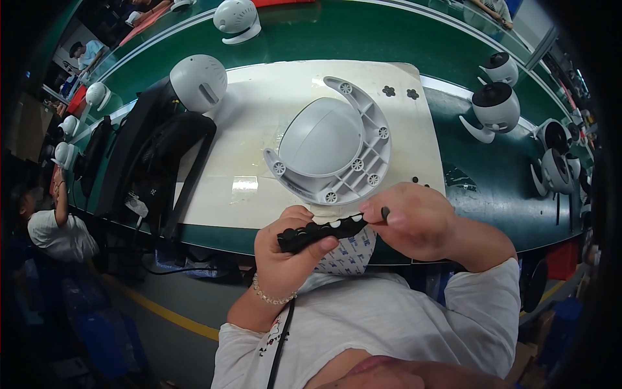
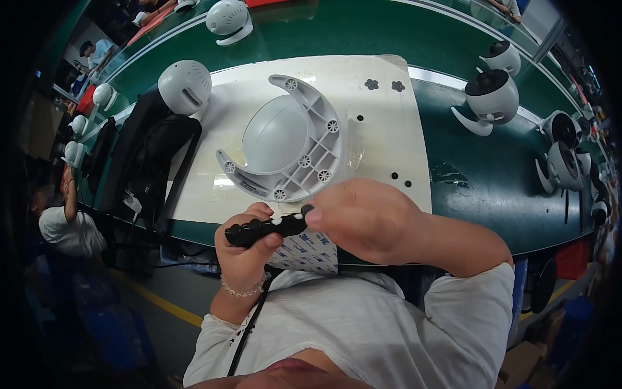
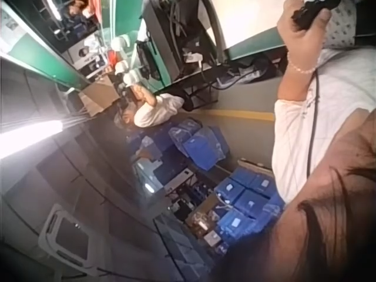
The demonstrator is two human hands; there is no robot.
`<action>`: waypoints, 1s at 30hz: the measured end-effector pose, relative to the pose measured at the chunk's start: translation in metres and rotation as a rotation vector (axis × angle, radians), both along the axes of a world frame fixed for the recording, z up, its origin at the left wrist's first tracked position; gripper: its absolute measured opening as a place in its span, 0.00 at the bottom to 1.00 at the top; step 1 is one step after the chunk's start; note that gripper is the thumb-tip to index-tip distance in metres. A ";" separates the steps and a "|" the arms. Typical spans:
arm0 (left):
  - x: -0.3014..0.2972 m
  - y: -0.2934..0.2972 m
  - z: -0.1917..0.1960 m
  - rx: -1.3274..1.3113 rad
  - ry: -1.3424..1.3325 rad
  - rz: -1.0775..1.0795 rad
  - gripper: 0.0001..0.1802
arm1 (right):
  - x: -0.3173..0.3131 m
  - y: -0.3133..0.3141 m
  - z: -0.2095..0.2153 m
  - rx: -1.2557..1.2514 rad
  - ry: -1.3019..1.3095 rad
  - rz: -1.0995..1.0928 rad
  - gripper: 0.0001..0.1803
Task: Applying small black adhesive pads to the base of a white plastic light fixture housing on an assembly line.
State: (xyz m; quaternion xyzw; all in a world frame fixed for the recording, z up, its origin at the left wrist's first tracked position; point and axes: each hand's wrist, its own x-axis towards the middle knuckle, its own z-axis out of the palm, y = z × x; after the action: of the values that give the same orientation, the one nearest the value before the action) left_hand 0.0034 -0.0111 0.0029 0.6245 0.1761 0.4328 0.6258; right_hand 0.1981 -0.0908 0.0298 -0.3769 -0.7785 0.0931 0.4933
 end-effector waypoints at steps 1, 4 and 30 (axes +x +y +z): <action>0.000 -0.001 0.000 0.000 0.001 0.003 0.11 | 0.000 0.000 0.003 0.067 -0.125 -0.031 0.24; 0.001 -0.002 0.001 -0.046 -0.025 -0.025 0.09 | 0.003 0.002 0.008 0.227 -0.300 0.028 0.23; -0.003 0.004 -0.002 0.359 0.149 0.070 0.13 | -0.009 0.020 0.007 -0.032 0.444 0.430 0.16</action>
State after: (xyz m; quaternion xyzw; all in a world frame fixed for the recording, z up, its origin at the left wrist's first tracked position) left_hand 0.0004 -0.0066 0.0013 0.7501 0.1633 0.4312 0.4741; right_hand 0.1887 -0.0705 0.0367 -0.1817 -0.7120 0.2874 0.6143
